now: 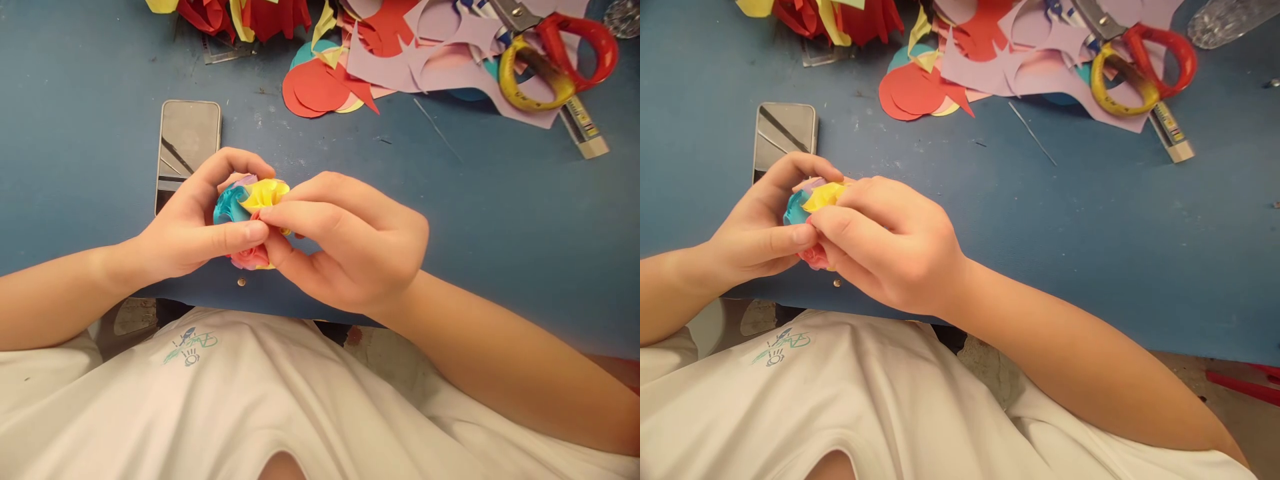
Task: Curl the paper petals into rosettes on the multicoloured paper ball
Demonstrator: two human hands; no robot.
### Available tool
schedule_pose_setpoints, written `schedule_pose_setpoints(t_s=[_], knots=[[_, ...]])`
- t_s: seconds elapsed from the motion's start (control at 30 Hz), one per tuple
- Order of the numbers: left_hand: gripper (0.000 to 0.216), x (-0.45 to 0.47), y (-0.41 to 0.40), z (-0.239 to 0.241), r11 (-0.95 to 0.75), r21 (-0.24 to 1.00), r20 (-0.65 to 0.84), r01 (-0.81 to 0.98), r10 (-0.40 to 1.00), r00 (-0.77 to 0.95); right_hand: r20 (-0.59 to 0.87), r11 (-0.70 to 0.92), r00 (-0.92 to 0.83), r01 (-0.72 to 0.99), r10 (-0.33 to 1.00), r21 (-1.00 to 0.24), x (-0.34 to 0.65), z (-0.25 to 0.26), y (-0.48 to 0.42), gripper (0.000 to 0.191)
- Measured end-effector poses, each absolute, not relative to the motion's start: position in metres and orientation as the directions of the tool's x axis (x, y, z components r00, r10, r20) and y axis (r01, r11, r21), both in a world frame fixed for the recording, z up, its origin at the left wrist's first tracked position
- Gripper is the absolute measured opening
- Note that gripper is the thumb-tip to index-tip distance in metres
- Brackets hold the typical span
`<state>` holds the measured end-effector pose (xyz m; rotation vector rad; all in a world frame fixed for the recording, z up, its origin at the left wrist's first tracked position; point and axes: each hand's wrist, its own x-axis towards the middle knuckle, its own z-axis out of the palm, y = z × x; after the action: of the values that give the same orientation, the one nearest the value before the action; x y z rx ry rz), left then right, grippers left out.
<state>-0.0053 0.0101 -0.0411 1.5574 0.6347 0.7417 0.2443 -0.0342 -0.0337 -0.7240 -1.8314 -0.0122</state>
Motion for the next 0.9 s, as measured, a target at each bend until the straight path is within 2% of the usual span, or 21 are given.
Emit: schedule_pose_setpoints(t_s=[0.2,0.3,0.4,0.47,0.6,0.77,0.9], knots=[[0.049,-0.002,0.009,-0.035,-0.128,0.983,0.181,-0.128,0.728,0.662,0.829,0.801,-0.237,0.485,0.506,-0.351,0.246,-0.021,-0.039,0.027],[0.049,-0.002,0.010,-0.034,-0.272,0.955,0.278,-0.119,0.683,0.675,0.796,0.782,-0.266,0.506,0.544,-0.365,0.250,-0.017,-0.042,0.023],[0.059,-0.004,0.007,-0.030,-0.482,0.874,0.407,-0.065,0.652,0.640,0.739,0.721,-0.259,0.558,0.622,-0.411,0.254,-0.015,-0.046,0.007],[0.057,-0.005,0.003,-0.024,-0.573,0.818,0.450,0.052,0.693,0.562,0.709,0.680,-0.239,0.588,0.663,-0.438,0.254,-0.015,-0.048,0.013],[0.060,0.005,-0.005,-0.010,-0.523,0.824,0.369,0.217,0.786,0.496,0.735,0.672,-0.205,0.609,0.647,-0.422,0.250,-0.019,-0.048,0.016],[0.064,0.031,-0.005,-0.002,-0.508,0.836,0.332,0.208,0.769,0.546,0.776,0.666,-0.171,0.643,0.607,-0.379,0.242,-0.025,-0.044,0.023],[0.054,0.021,-0.001,-0.008,-0.556,0.795,0.372,0.244,0.764,0.527,0.774,0.646,-0.156,0.663,0.614,-0.379,0.240,-0.028,-0.044,0.016]])
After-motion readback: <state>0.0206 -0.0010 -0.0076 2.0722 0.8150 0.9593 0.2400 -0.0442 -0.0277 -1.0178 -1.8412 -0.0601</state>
